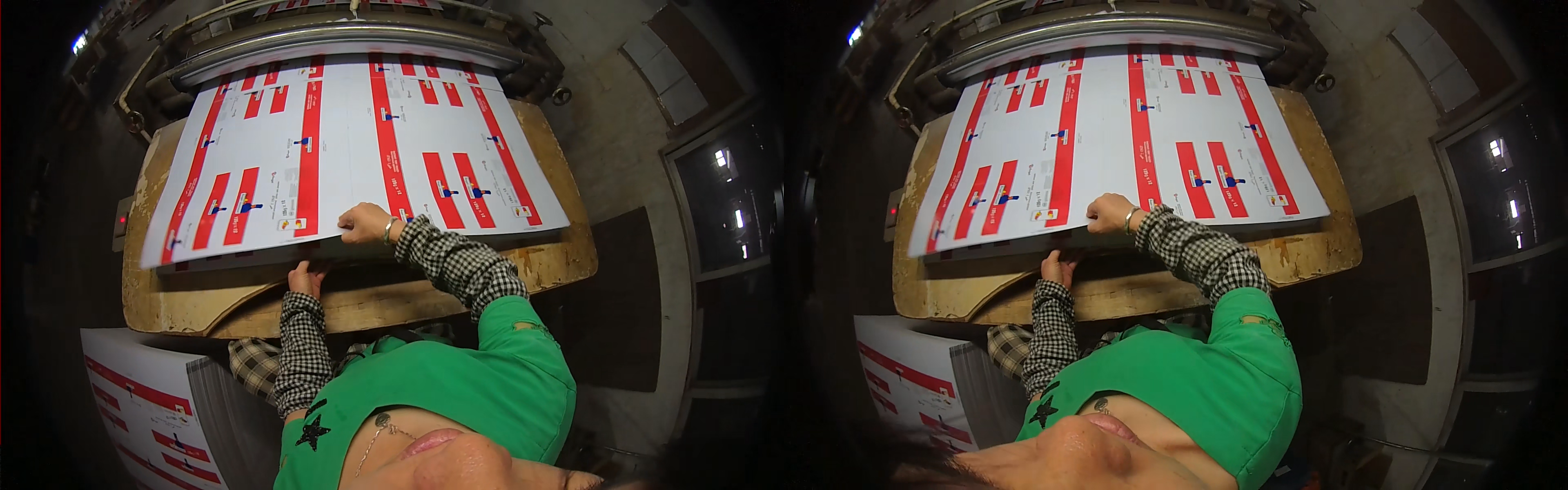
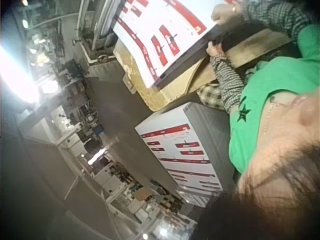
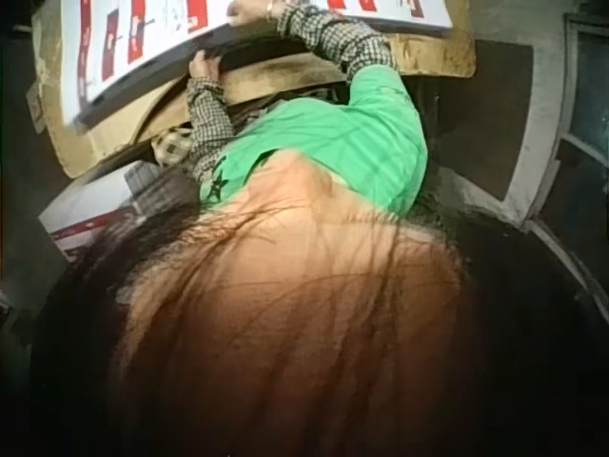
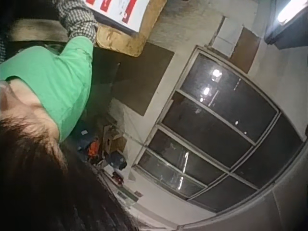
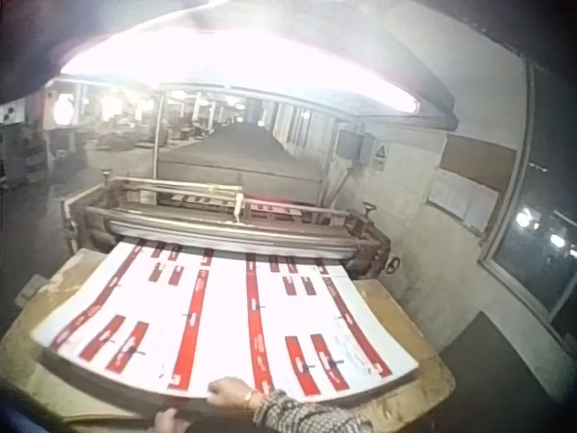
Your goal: The person repeatedly picks up large printed sheets from a conveyor belt and stacks them on a wooden pallet. The sheets feature red and white graphics. The person handles the sheets by hand, aligning them as they build a stack.
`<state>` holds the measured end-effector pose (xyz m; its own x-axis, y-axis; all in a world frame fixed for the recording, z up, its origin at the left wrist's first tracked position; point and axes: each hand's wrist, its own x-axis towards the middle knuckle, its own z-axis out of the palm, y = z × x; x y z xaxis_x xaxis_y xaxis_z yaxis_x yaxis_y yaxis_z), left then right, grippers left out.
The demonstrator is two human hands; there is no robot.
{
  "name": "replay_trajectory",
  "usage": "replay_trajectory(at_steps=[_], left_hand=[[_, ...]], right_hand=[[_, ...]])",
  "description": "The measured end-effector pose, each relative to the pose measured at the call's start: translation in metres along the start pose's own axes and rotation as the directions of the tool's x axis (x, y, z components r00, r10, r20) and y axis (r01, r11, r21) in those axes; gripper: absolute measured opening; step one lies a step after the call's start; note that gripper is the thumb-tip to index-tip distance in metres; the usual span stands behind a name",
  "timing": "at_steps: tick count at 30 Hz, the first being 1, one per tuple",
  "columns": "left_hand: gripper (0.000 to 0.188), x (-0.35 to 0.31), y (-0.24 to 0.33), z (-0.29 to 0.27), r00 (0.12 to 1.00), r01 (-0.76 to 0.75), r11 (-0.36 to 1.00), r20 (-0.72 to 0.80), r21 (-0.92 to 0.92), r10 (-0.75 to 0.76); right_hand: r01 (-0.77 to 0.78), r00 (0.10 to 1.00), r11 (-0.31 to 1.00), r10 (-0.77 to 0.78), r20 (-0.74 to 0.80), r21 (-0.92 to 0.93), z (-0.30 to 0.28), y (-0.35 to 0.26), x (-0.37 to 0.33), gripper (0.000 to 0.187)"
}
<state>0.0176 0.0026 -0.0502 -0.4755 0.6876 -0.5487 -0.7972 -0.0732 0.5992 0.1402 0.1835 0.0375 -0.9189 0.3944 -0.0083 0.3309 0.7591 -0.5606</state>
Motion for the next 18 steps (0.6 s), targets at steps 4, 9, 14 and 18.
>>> replay_trajectory(at_steps=[4,9,14,18], left_hand=[[0.031,0.007,0.002,0.003,0.974,0.008,0.994,-0.226,0.111,0.018],[0.024,0.007,0.005,0.009,0.957,0.048,0.962,-0.289,0.269,0.033],[0.031,0.005,-0.003,-0.002,0.995,-0.007,0.997,-0.103,0.076,0.015],[0.032,0.012,-0.018,-0.034,0.999,-0.036,0.994,-0.028,0.099,0.039]], right_hand=[[0.133,0.978,0.989,-0.121,-0.169,0.058,0.007,-0.008,-0.009,0.024],[0.033,0.999,0.999,-0.033,0.016,0.019,0.02,-0.001,-0.018,0.032],[-0.195,0.981,0.979,0.193,0.036,0.054,0.035,0.029,0.008,0.035],[-0.302,0.948,0.947,0.286,-0.143,-0.111,0.072,0.035,0.03,0.051]])
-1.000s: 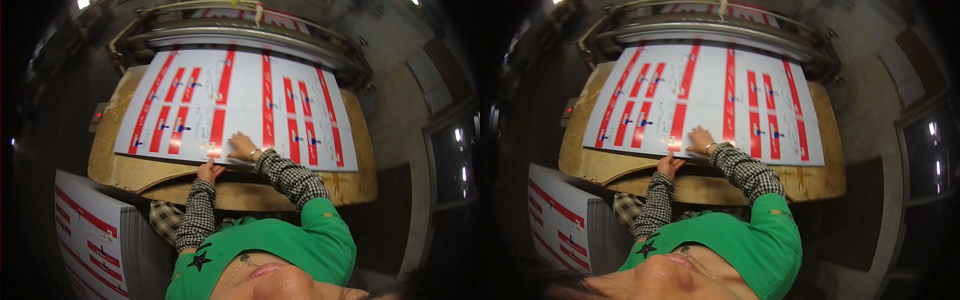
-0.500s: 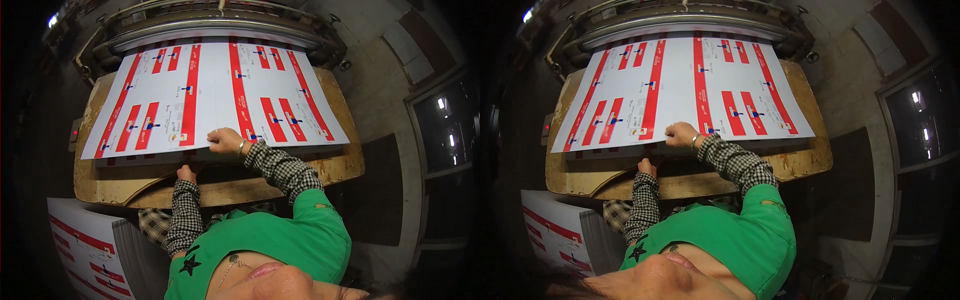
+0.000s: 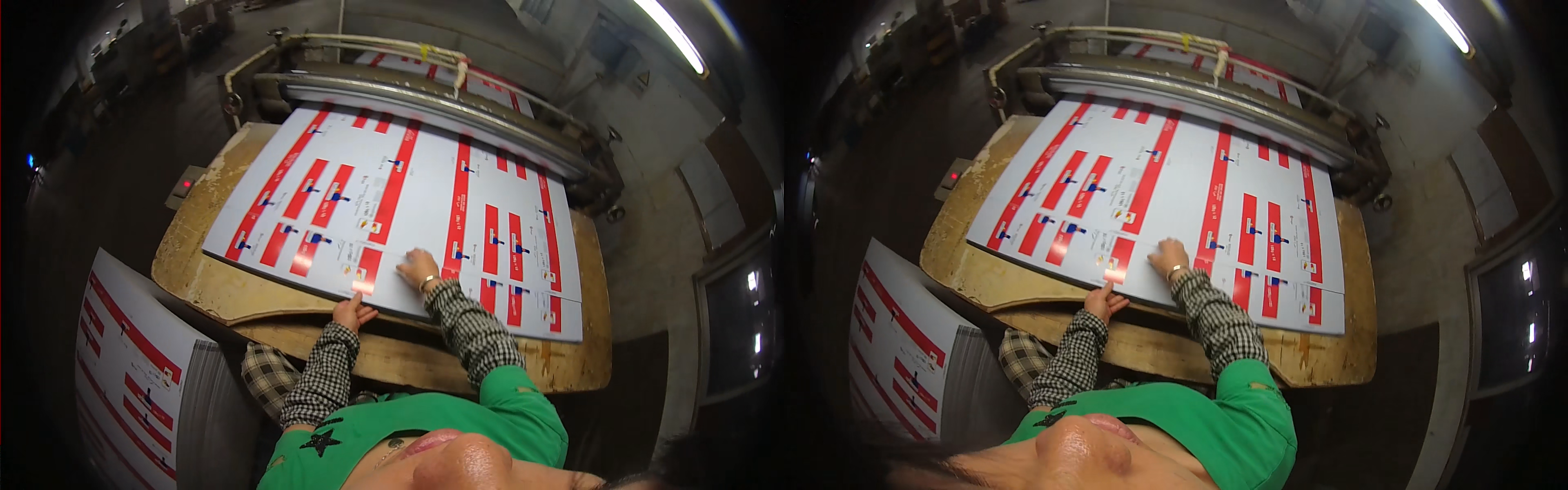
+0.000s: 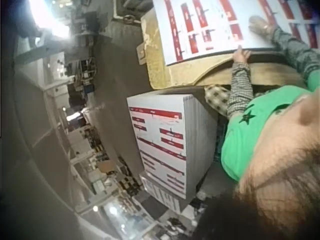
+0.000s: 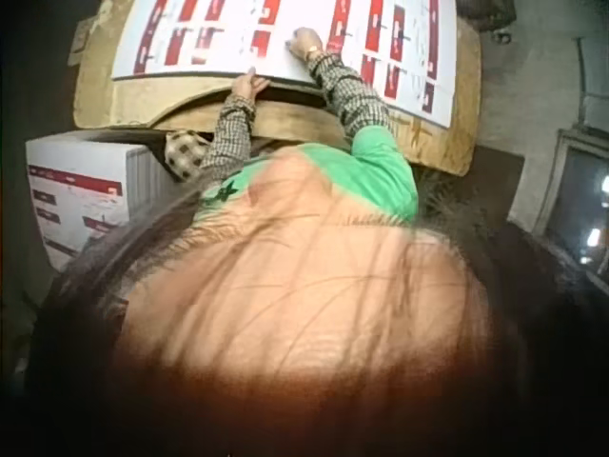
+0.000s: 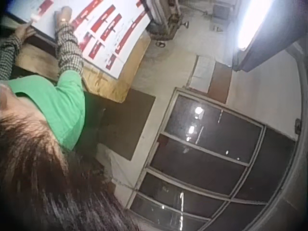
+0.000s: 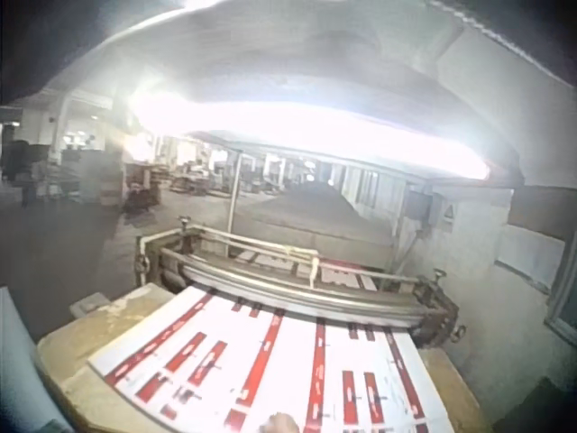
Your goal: The person repeatedly picks up large printed sheets from a conveyor belt and stacks them on a wooden pallet. The sheets feature red and white graphics. The person handles the sheets by hand, aligning them as they build a stack.
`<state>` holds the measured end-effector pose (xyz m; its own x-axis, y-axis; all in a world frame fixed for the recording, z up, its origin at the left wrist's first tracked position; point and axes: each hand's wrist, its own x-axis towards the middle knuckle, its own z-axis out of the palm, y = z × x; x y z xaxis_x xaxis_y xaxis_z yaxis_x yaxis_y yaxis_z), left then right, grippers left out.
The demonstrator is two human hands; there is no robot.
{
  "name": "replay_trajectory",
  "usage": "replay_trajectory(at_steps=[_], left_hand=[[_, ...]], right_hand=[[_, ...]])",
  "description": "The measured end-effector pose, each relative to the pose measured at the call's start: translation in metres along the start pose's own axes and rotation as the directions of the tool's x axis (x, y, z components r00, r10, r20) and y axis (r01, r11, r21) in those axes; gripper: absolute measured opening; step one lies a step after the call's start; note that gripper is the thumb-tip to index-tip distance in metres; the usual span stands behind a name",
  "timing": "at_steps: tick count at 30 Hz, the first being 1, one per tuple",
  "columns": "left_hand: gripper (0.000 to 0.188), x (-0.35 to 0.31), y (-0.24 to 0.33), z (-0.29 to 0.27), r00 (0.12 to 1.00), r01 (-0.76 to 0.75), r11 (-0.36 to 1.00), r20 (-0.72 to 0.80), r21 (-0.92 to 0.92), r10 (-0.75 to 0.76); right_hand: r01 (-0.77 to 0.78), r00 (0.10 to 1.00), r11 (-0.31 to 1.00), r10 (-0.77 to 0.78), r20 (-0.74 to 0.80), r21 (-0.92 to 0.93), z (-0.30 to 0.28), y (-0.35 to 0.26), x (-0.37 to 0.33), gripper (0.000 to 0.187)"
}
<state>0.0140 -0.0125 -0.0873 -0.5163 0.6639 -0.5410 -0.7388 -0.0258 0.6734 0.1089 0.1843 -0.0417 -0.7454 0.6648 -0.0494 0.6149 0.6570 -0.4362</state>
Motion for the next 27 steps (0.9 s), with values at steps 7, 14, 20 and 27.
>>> replay_trajectory(at_steps=[7,14,20,27], left_hand=[[0.017,-0.02,-0.004,-0.03,0.99,0.053,0.997,0.131,-0.063,-0.045],[0.02,-0.041,0.013,-0.018,0.994,0.101,0.985,0.056,-0.139,-0.094],[0.021,-0.019,-0.002,-0.022,0.965,0.157,0.987,-0.204,-0.041,-0.162],[0.034,-0.022,0.001,-0.018,0.995,0.078,0.996,-0.059,-0.052,-0.081]], right_hand=[[0.338,0.935,0.905,-0.292,0.203,-0.256,0.028,-0.03,-0.078,0.086],[0.022,0.902,0.961,-0.138,0.41,0.276,-0.043,-0.042,-0.064,0.036],[0.239,0.942,0.883,-0.312,0.125,0.403,-0.034,-0.039,-0.089,0.035],[0.207,0.922,0.909,-0.305,0.239,0.362,-0.001,-0.013,-0.078,0.04]])
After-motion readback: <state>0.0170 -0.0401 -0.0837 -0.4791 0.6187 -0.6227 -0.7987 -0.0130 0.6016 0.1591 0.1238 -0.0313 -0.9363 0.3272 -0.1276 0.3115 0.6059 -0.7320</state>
